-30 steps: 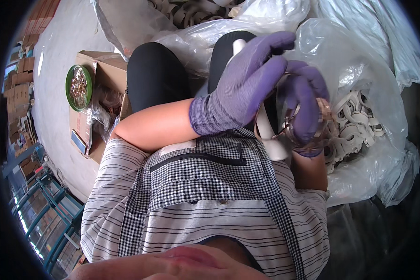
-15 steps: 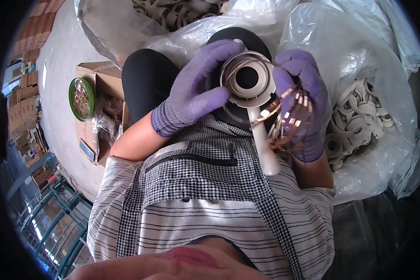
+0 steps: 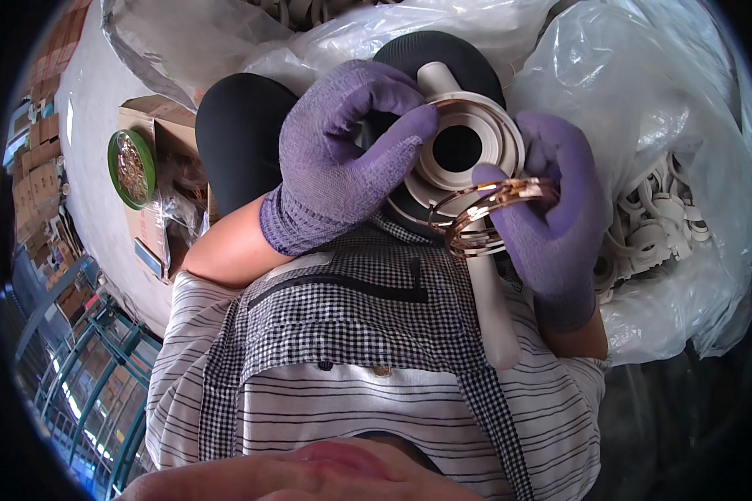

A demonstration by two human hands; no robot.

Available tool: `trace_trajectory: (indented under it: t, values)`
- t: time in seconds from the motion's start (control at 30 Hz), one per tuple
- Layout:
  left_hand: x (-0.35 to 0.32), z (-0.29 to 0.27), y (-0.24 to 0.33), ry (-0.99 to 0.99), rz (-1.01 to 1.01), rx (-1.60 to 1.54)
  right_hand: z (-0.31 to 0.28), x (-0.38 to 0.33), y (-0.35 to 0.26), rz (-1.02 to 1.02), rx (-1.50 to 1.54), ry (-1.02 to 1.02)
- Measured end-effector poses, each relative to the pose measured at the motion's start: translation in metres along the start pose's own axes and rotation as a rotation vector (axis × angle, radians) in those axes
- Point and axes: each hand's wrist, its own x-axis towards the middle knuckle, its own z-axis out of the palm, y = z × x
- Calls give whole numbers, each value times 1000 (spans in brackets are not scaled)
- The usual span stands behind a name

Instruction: The person sits on the floor and repeatedly picks white plastic lamp bases from a large bag, then inserts copper wire rings into the central opening of each base. The person handles the items one at a time and places the assembled units into a nearby cardboard box.

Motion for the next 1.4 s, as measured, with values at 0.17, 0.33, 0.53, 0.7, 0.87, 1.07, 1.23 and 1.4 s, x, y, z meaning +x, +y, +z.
trace_trajectory:
  t: [0.17,0.33,0.53,0.7,0.87,1.07,1.23,1.4]
  values:
    - [-4,13,0,96,51,17,0,5,-16,64,-47,-31]
    - [-7,8,-3,77,75,20,-11,7,-2,130,139,-71]
    - [-7,11,3,99,15,75,-23,1,52,152,1208,-109]
    - [-7,12,1,128,58,163,0,-6,76,85,998,-109]
    - [-5,11,5,162,81,217,19,-4,28,79,322,-52]
    - [-9,6,5,164,97,216,26,-8,16,93,141,-139]
    - [-10,-2,0,94,80,129,22,-11,11,88,228,-138]
    - [-7,-10,-9,33,176,97,15,-14,26,47,92,-153]
